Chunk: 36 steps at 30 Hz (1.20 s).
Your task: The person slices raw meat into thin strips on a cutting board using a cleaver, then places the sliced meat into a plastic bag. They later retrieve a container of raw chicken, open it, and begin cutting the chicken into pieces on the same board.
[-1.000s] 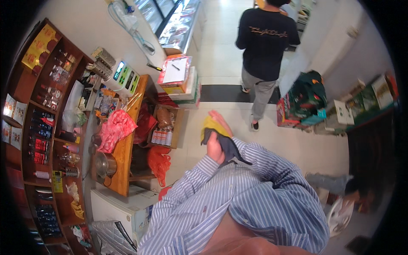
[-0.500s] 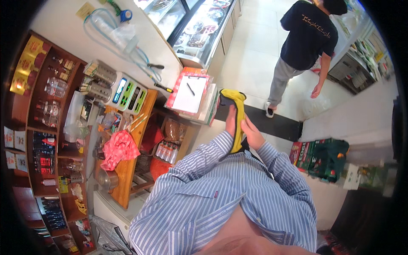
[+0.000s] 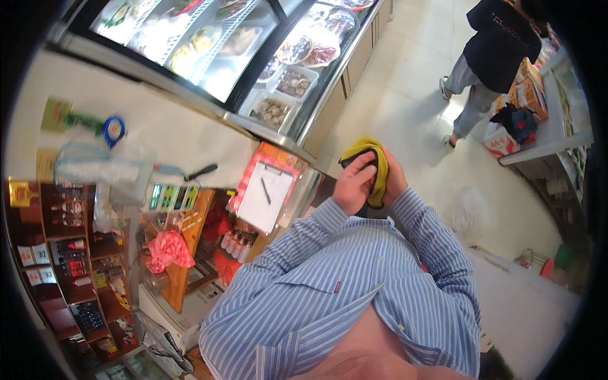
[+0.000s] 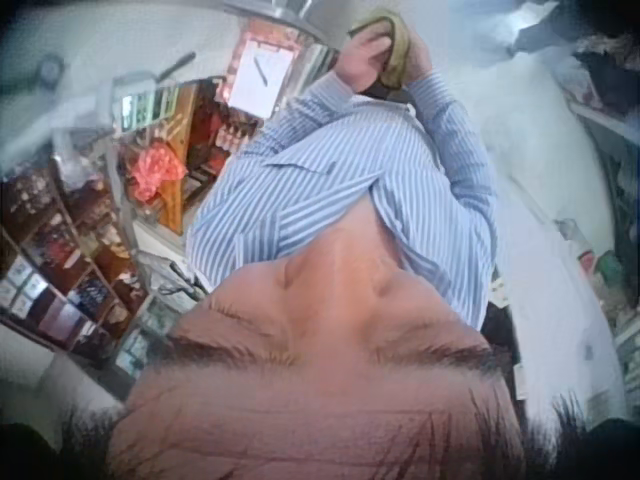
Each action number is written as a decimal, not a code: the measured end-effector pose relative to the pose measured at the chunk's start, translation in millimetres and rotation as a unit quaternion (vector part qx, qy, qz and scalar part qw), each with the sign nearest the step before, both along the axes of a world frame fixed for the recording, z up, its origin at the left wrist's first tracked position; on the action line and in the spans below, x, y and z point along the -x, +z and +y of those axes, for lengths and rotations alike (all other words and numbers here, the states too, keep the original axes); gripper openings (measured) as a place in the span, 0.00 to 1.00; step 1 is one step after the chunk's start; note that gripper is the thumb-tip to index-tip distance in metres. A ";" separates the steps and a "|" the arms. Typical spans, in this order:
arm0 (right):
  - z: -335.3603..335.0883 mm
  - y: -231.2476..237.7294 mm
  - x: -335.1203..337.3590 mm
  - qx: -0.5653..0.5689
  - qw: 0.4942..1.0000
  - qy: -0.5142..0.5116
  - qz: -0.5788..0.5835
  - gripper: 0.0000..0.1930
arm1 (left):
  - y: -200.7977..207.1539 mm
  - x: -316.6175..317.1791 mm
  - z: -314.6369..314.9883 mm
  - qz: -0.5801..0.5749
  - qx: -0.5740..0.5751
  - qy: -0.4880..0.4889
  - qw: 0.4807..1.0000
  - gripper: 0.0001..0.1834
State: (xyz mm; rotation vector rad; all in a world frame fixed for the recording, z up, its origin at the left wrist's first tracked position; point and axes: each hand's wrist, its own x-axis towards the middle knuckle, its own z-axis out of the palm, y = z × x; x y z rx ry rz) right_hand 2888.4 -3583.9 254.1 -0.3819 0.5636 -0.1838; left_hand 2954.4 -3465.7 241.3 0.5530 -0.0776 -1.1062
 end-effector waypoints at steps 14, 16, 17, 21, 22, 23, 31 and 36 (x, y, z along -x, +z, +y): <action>-429.1 38.1 -93.4 0.090 0.954 -0.277 -0.070 0.24 | 50.1 -164.7 -480.8 -0.858 -0.048 0.026 0.510 0.29; -481.8 24.5 -117.7 0.075 0.967 -0.241 -0.038 0.22 | 30.9 -190.2 -545.4 -0.774 -0.054 -0.049 0.629 0.32; -509.2 18.4 -128.9 0.082 0.974 -0.212 -0.017 0.21 | 20.4 -203.4 -574.7 -0.717 -0.057 -0.092 0.689 0.33; -639.4 14.2 -184.3 0.402 0.901 0.108 0.127 0.32 | -5.5 -259.1 -670.5 -0.552 -0.216 -0.043 0.805 0.24; -670.2 16.7 -200.0 0.474 0.864 0.128 0.110 0.34 | -8.6 -277.0 -696.1 -0.529 -0.251 0.028 0.810 0.21; -700.0 19.9 -216.9 0.543 0.821 0.151 0.091 0.36 | -10.2 -297.1 -721.8 -0.499 -0.286 0.103 0.811 0.19; -906.7 7.5 -351.8 0.526 0.826 0.197 0.038 0.40 | -18.8 -434.1 -862.2 -0.136 -0.295 0.239 0.915 0.14; -1019.2 21.1 -427.9 0.301 0.933 0.195 0.018 0.34 | -8.5 -484.4 -1016.2 -0.362 -0.298 0.144 0.871 0.22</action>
